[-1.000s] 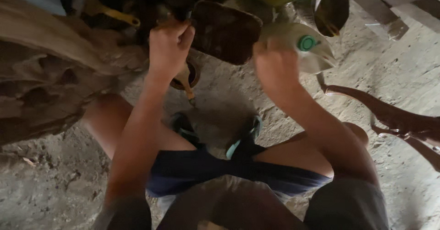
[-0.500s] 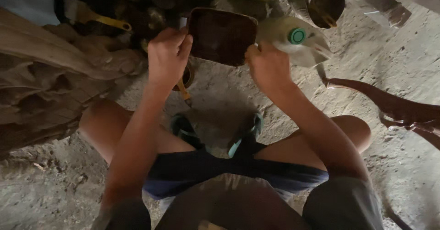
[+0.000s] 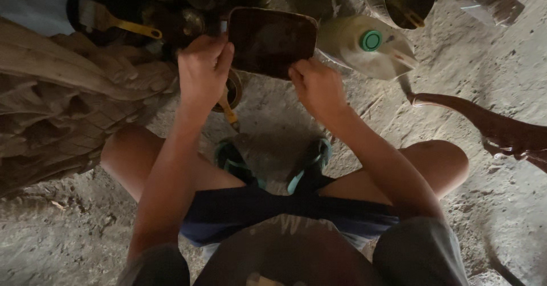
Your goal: The person pours a dark liquid from a small can into a rectangular container and stirs it with a spoon. They then pour more liquid from a plastic bottle into the same container and continue stirring.
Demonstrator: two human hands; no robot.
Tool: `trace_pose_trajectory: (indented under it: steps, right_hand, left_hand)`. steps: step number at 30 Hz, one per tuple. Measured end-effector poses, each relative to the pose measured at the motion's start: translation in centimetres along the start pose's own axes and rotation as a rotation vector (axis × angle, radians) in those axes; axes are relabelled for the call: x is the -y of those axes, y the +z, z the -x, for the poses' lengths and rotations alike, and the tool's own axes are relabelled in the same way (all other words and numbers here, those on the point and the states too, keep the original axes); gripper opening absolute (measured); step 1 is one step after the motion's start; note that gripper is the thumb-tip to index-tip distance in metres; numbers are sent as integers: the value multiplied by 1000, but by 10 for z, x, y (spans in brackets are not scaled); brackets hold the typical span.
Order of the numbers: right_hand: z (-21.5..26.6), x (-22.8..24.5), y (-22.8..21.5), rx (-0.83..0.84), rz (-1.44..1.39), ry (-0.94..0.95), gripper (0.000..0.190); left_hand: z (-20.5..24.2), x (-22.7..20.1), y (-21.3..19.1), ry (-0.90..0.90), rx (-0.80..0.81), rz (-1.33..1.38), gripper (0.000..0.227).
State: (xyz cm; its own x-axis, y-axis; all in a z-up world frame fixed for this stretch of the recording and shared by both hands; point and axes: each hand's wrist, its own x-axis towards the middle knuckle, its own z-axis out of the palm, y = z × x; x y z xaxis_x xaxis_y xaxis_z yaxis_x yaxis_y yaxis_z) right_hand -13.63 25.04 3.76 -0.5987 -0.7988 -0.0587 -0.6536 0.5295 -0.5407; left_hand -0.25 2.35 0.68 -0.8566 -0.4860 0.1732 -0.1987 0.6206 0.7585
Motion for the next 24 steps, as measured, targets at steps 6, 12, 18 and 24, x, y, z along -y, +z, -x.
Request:
trace_pose_trajectory:
  steps: [6,12,18,24]
  right_hand:
    - [-1,-3,16,-23,-6,21,9]
    - [3,-24,18,-101,-170,38,10]
    - [11,-33,-12,-46,-299,280,17]
    - [10,-21,-40,-13,-328,414,19]
  left_hand:
    - [-3,-3,-2,25,0,20,18]
    - [-1,1,-3,4,16,18,17]
    - [1,10,-2,5,6,3,15]
    - [1,15,-3,30,-23,-21,22]
